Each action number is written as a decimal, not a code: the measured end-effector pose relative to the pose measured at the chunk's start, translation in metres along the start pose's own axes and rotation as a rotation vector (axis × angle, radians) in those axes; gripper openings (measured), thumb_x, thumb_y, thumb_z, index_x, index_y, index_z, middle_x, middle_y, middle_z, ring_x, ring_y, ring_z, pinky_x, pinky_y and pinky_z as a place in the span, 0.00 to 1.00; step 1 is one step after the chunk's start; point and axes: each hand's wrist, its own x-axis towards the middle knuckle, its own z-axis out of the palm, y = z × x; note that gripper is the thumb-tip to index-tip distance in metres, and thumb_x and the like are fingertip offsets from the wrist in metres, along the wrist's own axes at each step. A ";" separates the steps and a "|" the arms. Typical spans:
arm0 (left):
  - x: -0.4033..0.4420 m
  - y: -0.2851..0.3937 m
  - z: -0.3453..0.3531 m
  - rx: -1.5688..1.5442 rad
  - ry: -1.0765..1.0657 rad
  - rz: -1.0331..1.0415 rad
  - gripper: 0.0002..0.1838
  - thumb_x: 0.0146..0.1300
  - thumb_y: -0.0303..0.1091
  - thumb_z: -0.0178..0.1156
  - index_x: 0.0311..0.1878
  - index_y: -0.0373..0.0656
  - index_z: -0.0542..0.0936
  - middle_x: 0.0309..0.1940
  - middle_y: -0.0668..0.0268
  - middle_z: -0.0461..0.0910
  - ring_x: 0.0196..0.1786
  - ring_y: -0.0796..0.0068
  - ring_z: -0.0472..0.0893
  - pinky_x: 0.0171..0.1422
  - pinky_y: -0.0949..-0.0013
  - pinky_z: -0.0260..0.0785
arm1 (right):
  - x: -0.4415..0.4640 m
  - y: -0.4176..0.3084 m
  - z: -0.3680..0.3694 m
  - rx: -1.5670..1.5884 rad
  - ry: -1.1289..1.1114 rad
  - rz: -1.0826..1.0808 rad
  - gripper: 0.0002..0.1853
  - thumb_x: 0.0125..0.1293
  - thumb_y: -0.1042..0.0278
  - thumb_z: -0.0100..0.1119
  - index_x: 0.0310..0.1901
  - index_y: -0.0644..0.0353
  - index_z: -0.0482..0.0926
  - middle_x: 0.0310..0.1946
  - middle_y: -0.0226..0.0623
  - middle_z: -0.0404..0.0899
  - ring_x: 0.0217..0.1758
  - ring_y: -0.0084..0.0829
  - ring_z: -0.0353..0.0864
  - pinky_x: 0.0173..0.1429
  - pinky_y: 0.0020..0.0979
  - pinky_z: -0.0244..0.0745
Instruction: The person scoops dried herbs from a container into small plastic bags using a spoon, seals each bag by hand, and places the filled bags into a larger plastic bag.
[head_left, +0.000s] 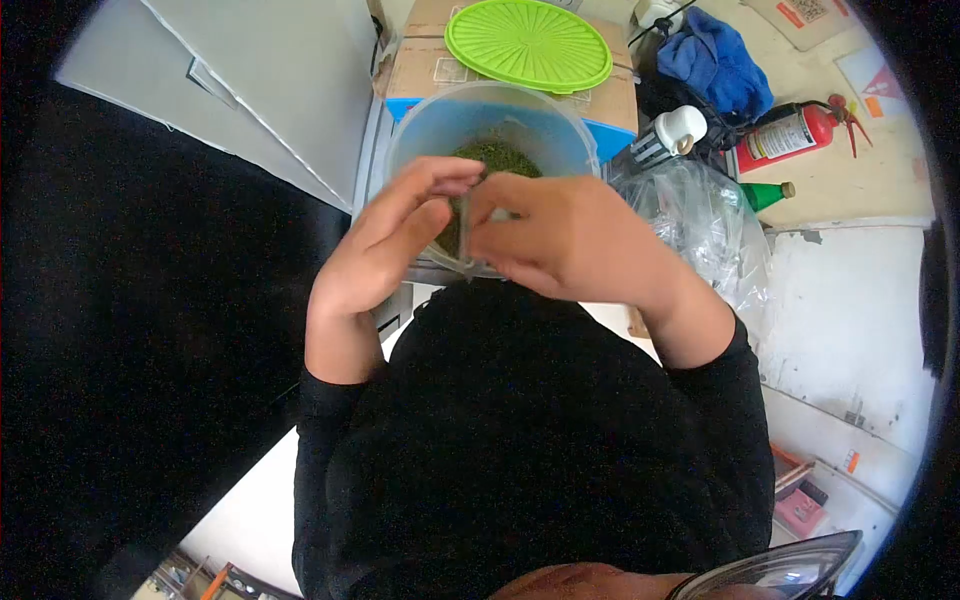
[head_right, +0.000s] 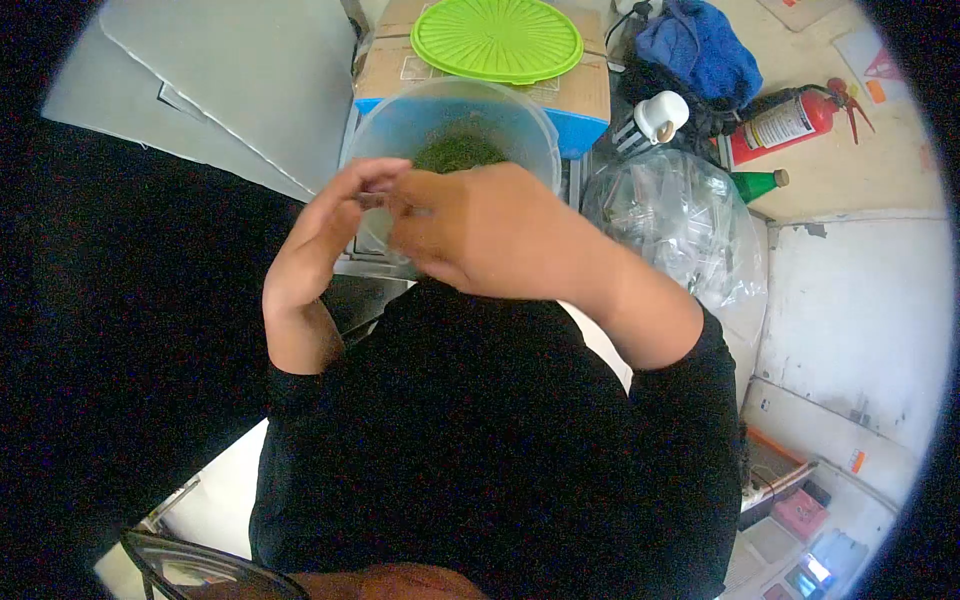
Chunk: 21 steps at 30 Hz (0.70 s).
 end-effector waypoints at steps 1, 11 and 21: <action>-0.006 -0.001 -0.003 -0.100 -0.100 -0.036 0.19 0.67 0.35 0.52 0.58 0.35 0.71 0.51 0.58 0.74 0.54 0.71 0.72 0.61 0.68 0.61 | 0.006 0.001 -0.002 0.040 -0.078 0.063 0.07 0.54 0.68 0.61 0.36 0.55 0.78 0.37 0.34 0.77 0.37 0.38 0.80 0.33 0.38 0.73; -0.003 -0.009 -0.040 -0.166 0.144 0.048 0.45 0.63 0.67 0.44 0.66 0.30 0.62 0.50 0.53 0.73 0.57 0.64 0.71 0.65 0.62 0.58 | 0.048 0.079 0.038 0.093 -0.172 0.300 0.17 0.57 0.74 0.55 0.49 0.49 0.78 0.42 0.46 0.79 0.43 0.48 0.80 0.42 0.46 0.76; 0.004 -0.022 -0.051 -0.087 0.489 0.232 0.53 0.49 0.65 0.62 0.68 0.31 0.60 0.57 0.50 0.71 0.58 0.64 0.71 0.64 0.61 0.61 | 0.013 0.121 0.138 -0.236 -0.795 0.362 0.07 0.56 0.66 0.58 0.33 0.57 0.83 0.31 0.44 0.82 0.35 0.44 0.84 0.41 0.44 0.79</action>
